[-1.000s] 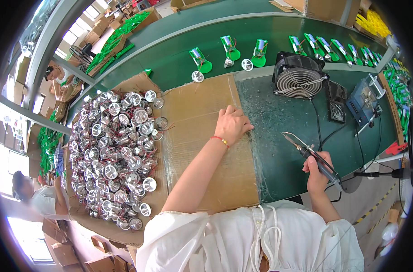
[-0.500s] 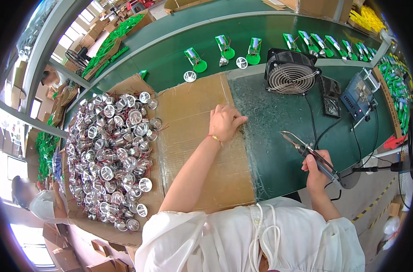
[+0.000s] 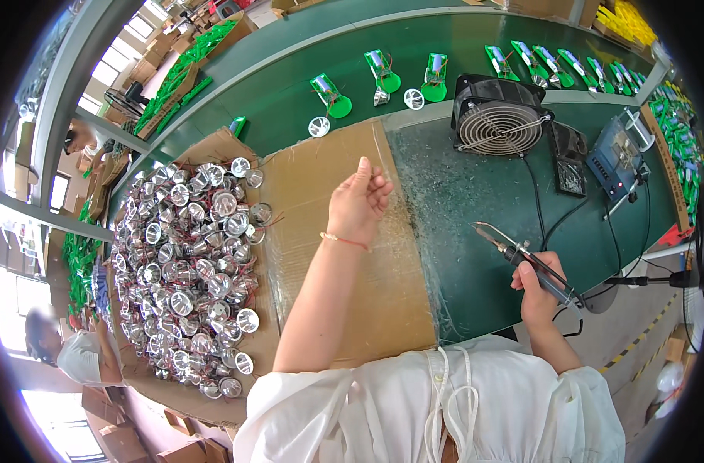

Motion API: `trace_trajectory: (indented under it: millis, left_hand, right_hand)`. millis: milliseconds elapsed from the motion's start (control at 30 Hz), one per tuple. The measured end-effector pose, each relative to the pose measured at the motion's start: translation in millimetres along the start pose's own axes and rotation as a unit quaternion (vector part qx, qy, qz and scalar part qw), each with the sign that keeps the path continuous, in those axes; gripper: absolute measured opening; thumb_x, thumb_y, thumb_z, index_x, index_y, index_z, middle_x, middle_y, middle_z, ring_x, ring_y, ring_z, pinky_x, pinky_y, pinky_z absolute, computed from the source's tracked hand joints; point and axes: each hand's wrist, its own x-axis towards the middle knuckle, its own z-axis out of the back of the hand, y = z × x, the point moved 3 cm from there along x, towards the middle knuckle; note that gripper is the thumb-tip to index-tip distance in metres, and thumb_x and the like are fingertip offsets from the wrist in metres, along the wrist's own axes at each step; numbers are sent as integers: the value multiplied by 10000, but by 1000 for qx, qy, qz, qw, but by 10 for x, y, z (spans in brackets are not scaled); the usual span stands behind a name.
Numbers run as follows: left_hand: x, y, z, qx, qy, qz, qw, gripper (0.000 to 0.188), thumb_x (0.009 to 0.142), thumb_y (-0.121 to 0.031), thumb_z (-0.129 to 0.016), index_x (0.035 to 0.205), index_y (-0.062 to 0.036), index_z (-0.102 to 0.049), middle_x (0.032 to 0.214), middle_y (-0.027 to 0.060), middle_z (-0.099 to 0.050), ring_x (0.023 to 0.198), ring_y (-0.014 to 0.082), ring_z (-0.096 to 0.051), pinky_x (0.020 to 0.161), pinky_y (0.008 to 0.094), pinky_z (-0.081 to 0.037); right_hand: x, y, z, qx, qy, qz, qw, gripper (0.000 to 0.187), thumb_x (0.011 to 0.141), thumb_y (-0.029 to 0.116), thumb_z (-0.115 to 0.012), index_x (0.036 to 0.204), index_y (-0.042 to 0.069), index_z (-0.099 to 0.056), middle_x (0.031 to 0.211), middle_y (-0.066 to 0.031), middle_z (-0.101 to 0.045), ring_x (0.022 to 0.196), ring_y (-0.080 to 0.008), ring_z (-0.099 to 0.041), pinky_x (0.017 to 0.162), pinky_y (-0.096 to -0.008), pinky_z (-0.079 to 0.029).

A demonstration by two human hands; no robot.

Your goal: The person solders wires from reflector cups to circuit boards inside flashlight casings using a soldering iron by hand, then places each assembled flashlight onto the assembly line.

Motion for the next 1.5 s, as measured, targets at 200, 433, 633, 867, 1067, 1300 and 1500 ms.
trace_trajectory:
  millis: [200,433,633,867,1067,1300,1500]
  left_hand:
    - [-11,119,67,-100,59,15,993,361,947,-335,-524,1092,-6,-553,988,62,-620,897,163,-616,703,256,-492]
    - [-89,56,24,-116,83,31,989,517,995,-351,-359,1294,69,-399,1286,177,-504,1171,257,-514,925,344,-446]
    - [-80,101,103,-117,63,43,990,478,983,-279,-408,1298,81,-390,1289,182,-503,1177,254,-509,946,344,-441]
    - [-71,42,129,-41,21,33,998,388,919,-44,-508,1289,40,-425,1228,139,-556,1067,186,-584,841,272,-513]
    - [-102,-73,-151,30,81,26,996,294,910,-51,-520,1197,13,-506,1112,112,-628,969,172,-637,751,250,-539]
    - [-267,-234,-870,145,109,-33,983,184,869,-58,-564,1043,-2,-589,944,111,-679,764,155,-664,612,226,-514]
    - [-915,-26,-2607,310,353,-153,869,473,833,-13,-551,1296,3,-458,1238,175,-556,1084,238,-599,731,279,-520]
  right_hand:
    - [11,-36,-8,-14,7,7,1000,198,839,115,-638,886,-31,-513,682,-94,-597,555,-107,-563,518,-228,-485]
    - [9,4,-37,-6,13,9,1000,196,841,113,-638,891,-31,-514,690,-97,-601,564,-109,-570,519,-230,-490]
    - [-45,-49,-65,-18,6,-17,1000,189,839,114,-652,896,-16,-528,681,-87,-605,579,-105,-578,528,-246,-492]
    - [-106,-110,-88,-43,57,-28,997,217,812,179,-701,908,9,-608,786,-54,-640,712,-99,-575,641,-254,-462]
    - [-127,-70,-114,-39,75,14,996,153,815,113,-691,874,12,-592,739,-43,-625,635,-75,-569,572,-245,-452]
    - [-108,-109,-183,-6,71,3,997,159,810,148,-700,890,44,-610,804,-8,-609,759,-75,-553,672,-241,-449]
    - [-71,-163,-223,39,128,22,991,187,851,207,-645,932,45,-603,838,-37,-613,763,-87,-543,691,-265,-442]
